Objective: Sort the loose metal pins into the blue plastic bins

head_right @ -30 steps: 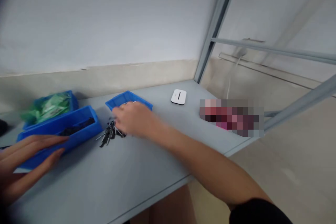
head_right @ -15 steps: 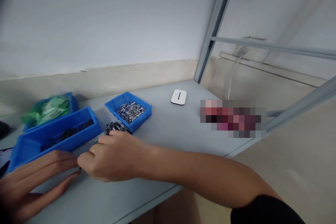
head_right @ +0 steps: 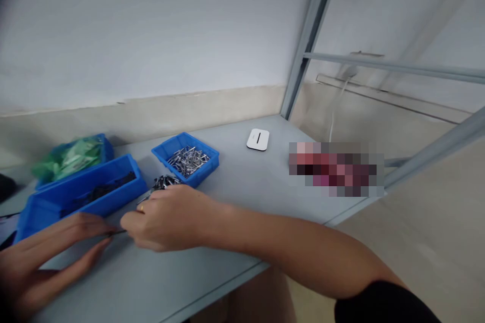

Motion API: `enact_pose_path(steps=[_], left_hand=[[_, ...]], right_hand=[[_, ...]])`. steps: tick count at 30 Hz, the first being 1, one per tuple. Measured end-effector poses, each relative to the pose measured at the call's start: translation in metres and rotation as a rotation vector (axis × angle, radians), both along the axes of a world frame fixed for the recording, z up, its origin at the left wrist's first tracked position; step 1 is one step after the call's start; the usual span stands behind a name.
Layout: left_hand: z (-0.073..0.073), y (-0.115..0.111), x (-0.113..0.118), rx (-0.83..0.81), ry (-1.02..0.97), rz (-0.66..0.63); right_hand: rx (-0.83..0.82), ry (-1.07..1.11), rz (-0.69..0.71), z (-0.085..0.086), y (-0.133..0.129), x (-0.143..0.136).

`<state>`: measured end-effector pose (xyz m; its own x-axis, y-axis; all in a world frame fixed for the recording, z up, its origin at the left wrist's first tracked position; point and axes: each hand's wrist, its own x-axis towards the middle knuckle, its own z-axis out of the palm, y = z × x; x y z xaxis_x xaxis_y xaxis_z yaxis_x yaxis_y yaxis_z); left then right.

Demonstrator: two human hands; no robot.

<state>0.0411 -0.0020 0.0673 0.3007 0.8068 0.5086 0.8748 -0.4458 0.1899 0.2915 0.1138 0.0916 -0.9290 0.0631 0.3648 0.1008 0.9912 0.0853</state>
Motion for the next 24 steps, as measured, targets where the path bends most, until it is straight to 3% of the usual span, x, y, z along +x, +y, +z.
enact_pose_path(steps=[6,10,18,22,24], left_hand=[[0.002,0.004,-0.006,0.014,-0.047,-0.093],[0.006,0.004,0.000,-0.039,-0.060,-0.054],[0.006,0.005,0.019,-0.211,-0.195,-0.106],[0.009,0.007,0.020,-0.207,-0.130,-0.241],[0.010,0.007,0.020,-0.201,-0.125,-0.242]], right_hand=[[-0.009,0.024,0.010,-0.004,0.004,0.002],[0.013,0.069,0.072,-0.005,0.004,0.001],[0.015,0.067,0.093,0.003,0.002,0.002],[0.037,0.078,0.124,0.005,0.002,0.003],[0.053,0.095,0.152,0.005,0.003,0.003]])
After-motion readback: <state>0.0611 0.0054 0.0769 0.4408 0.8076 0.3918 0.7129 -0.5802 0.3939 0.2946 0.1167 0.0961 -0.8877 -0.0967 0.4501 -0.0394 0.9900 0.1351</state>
